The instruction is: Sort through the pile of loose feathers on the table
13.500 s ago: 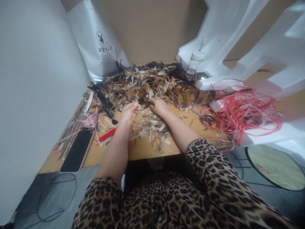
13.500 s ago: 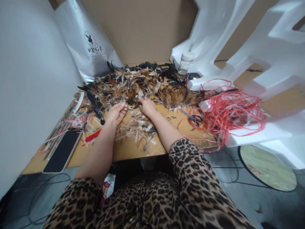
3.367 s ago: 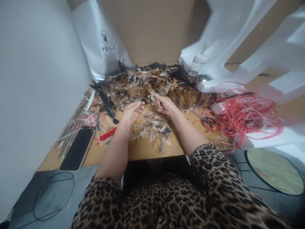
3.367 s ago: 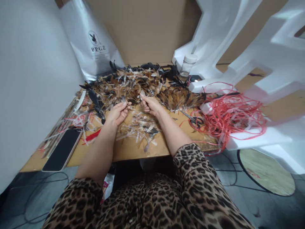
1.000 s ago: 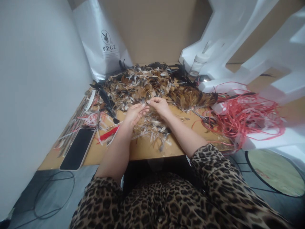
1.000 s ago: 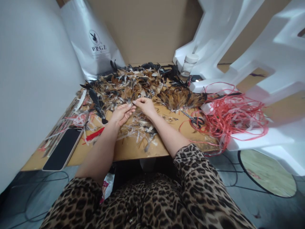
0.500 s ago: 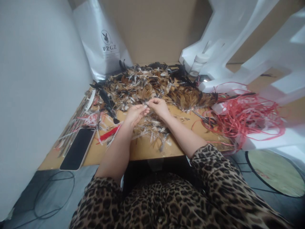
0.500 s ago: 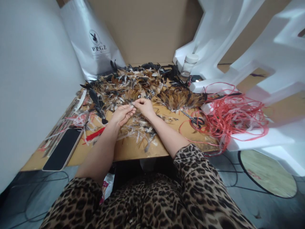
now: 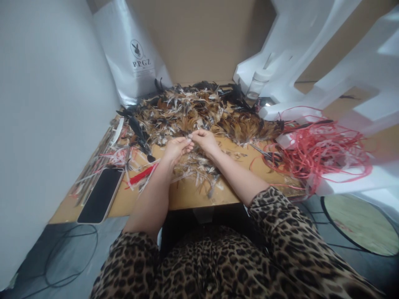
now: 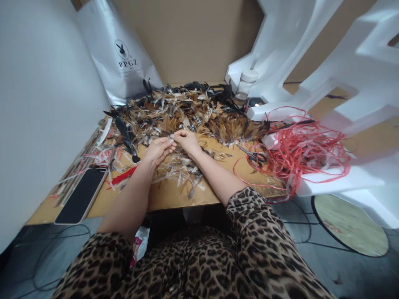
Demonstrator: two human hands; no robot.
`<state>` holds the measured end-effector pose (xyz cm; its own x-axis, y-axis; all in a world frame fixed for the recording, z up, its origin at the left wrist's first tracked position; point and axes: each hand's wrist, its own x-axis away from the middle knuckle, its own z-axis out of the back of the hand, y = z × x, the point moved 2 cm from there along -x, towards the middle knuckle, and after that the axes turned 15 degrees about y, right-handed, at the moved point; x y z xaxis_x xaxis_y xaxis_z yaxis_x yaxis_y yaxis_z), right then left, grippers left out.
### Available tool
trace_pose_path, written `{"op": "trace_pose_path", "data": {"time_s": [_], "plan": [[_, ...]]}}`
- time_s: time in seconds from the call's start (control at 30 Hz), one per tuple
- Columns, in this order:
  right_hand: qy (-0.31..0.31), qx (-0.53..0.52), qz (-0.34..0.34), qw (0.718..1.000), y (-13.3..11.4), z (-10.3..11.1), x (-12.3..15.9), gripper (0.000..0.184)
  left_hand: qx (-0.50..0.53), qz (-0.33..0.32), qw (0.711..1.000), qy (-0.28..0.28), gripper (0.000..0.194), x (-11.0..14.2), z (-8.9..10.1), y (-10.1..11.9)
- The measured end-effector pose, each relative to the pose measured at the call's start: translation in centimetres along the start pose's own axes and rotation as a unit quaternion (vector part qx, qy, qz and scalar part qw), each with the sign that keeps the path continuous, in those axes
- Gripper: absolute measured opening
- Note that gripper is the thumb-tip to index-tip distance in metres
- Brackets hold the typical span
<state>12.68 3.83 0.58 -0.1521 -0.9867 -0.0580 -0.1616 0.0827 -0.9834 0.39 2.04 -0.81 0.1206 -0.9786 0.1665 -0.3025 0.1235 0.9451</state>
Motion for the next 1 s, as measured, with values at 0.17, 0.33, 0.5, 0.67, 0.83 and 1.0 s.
{"op": "trace_pose_path", "data": {"time_s": [0.17, 0.33, 0.5, 0.67, 0.83, 1.0], "plan": [[0.067, 0.022, 0.022, 0.997, -1.1, 2.1, -2.0, 0.026, 0.074, -0.034, 0.994, 0.069, 0.016, -0.7, 1.0, 0.9], [0.14, 0.041, 0.075, 0.986, -1.4, 4.7, -4.2, 0.023, 0.148, -0.06, 0.976, 0.15, 0.011, -1.7, 2.8, 1.7], [0.01, 0.214, 0.132, 0.968, -0.4, 2.9, -3.4, 0.016, 0.158, -0.063, 0.97, 0.171, 0.009, -1.9, 3.3, 1.9], [-0.108, 0.416, 0.222, 0.875, -0.6, -0.6, -2.0, 0.013, 0.16, -0.063, 0.971, 0.168, 0.01, -1.6, 3.1, 2.0], [-0.088, 0.565, 0.228, 0.788, -0.1, -3.4, -2.4, 0.023, 0.142, -0.067, 0.974, 0.163, 0.011, -1.5, 2.8, 1.9], [-0.067, 0.564, 0.198, 0.799, 1.2, -4.5, -3.4, 0.011, 0.139, -0.068, 0.977, 0.146, 0.012, -1.7, 2.9, 1.5]]}}
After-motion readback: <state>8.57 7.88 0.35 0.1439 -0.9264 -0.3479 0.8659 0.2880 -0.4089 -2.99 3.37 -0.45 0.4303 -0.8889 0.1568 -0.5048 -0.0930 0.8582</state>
